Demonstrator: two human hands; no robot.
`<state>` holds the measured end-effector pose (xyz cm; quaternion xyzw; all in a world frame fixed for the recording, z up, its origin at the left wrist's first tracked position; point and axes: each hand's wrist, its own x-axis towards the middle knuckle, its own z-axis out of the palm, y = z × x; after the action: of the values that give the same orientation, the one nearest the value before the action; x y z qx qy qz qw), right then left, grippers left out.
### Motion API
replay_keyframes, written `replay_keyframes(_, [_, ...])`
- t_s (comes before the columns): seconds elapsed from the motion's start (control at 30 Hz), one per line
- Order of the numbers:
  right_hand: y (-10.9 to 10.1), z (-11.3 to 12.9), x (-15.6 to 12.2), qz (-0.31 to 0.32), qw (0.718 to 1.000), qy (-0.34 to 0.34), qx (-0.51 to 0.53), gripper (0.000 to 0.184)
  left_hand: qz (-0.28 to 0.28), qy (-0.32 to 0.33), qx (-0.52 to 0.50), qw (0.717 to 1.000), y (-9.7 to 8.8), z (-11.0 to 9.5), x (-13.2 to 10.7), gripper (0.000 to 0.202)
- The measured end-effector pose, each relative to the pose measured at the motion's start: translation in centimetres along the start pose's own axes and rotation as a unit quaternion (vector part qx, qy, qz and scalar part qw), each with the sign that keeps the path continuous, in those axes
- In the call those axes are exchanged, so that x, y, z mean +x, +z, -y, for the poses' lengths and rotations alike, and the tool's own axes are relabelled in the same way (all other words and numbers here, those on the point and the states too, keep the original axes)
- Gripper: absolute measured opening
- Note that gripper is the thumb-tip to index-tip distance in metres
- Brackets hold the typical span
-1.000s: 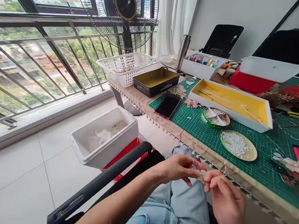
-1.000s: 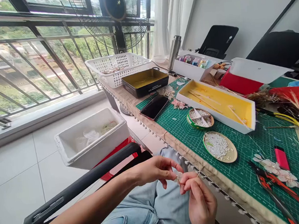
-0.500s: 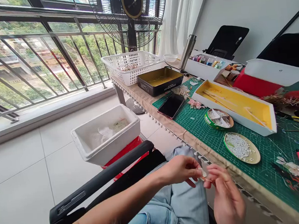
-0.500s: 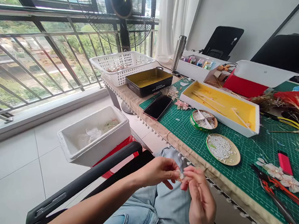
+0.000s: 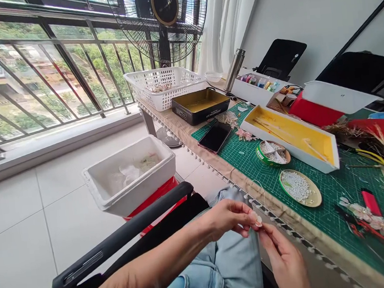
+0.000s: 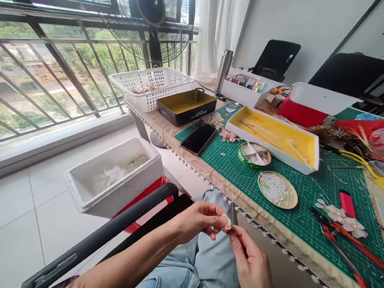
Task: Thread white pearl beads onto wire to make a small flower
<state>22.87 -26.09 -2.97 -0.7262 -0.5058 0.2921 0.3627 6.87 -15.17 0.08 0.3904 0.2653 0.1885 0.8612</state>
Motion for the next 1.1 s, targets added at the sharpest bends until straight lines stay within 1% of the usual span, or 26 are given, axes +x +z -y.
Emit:
replay_keyframes(0.1, [-0.9,-0.6,0.1,0.030,0.999,-0.023,0.006,0.043,0.000,0.009,-0.003,1.000,0.4,-0.1,-0.2,0.046])
replay_keyframes(0.17, [-1.5,-0.3,0.0,0.035,0.998,-0.041,-0.014,0.040,-0.004,0.023,0.006,1.000,0.5,-0.3,-0.2,0.047])
replay_keyframes(0.2, [-1.8,0.1,-0.1,0.025,0.998,-0.051,-0.029,0.039,-0.010,0.033,0.012,0.999,0.4,-0.4,-0.1,0.048])
replay_keyframes(0.27, [-2.3,1.5,-0.2,-0.022,0.994,-0.085,-0.069,0.038,-0.026,0.056,0.030,0.998,0.3,-0.6,0.0,0.047])
replay_keyframes(0.33, [-2.6,3.1,-0.2,-0.081,0.980,-0.146,-0.110,0.035,-0.038,0.072,0.047,0.996,0.0,-0.7,0.1,0.044])
replay_keyframes(0.37, [-2.7,3.9,-0.1,-0.099,0.970,-0.179,-0.128,0.032,-0.039,0.076,0.057,0.995,-0.1,-0.7,0.0,0.042])
replay_keyframes(0.43, [-2.6,5.0,0.2,-0.105,0.957,-0.225,-0.152,0.026,-0.030,0.079,0.077,0.994,-0.2,-0.6,0.0,0.038])
replay_keyframes(0.5, [-2.4,5.4,0.5,-0.095,0.955,-0.232,-0.157,0.028,-0.015,0.075,0.092,0.993,-0.2,-0.3,-0.1,0.036])
replay_keyframes(0.6, [-2.3,5.3,1.2,-0.061,0.955,-0.252,-0.146,0.029,0.017,0.053,0.102,0.993,-0.3,0.1,0.0,0.028])
replay_keyframes(0.7, [-2.9,5.1,2.1,0.016,0.953,-0.273,-0.131,0.020,0.045,0.034,0.111,0.992,-0.5,0.3,0.0,0.015])
replay_keyframes(0.77, [-3.2,5.4,2.9,0.069,0.960,-0.248,-0.114,0.018,0.054,0.030,0.118,0.991,-0.6,0.2,-0.1,0.011])
replay_keyframes(0.83, [-3.1,5.9,3.8,0.104,0.963,-0.229,-0.095,0.017,0.060,0.030,0.128,0.990,-0.6,0.0,-0.3,0.010])
replay_keyframes(0.93, [-2.3,6.7,4.9,0.132,0.961,-0.232,-0.070,0.020,0.066,0.033,0.113,0.991,-0.8,-0.1,-0.4,0.014])
replay_keyframes(1.0, [-1.8,6.8,5.3,0.126,0.963,-0.231,-0.059,0.023,0.071,0.027,0.081,0.994,-0.9,0.0,-0.3,0.023])
replay_keyframes(1.1, [-1.4,6.4,5.3,0.100,0.969,-0.217,-0.063,0.025,0.072,0.017,0.047,0.996,-1.1,0.4,0.1,0.041])
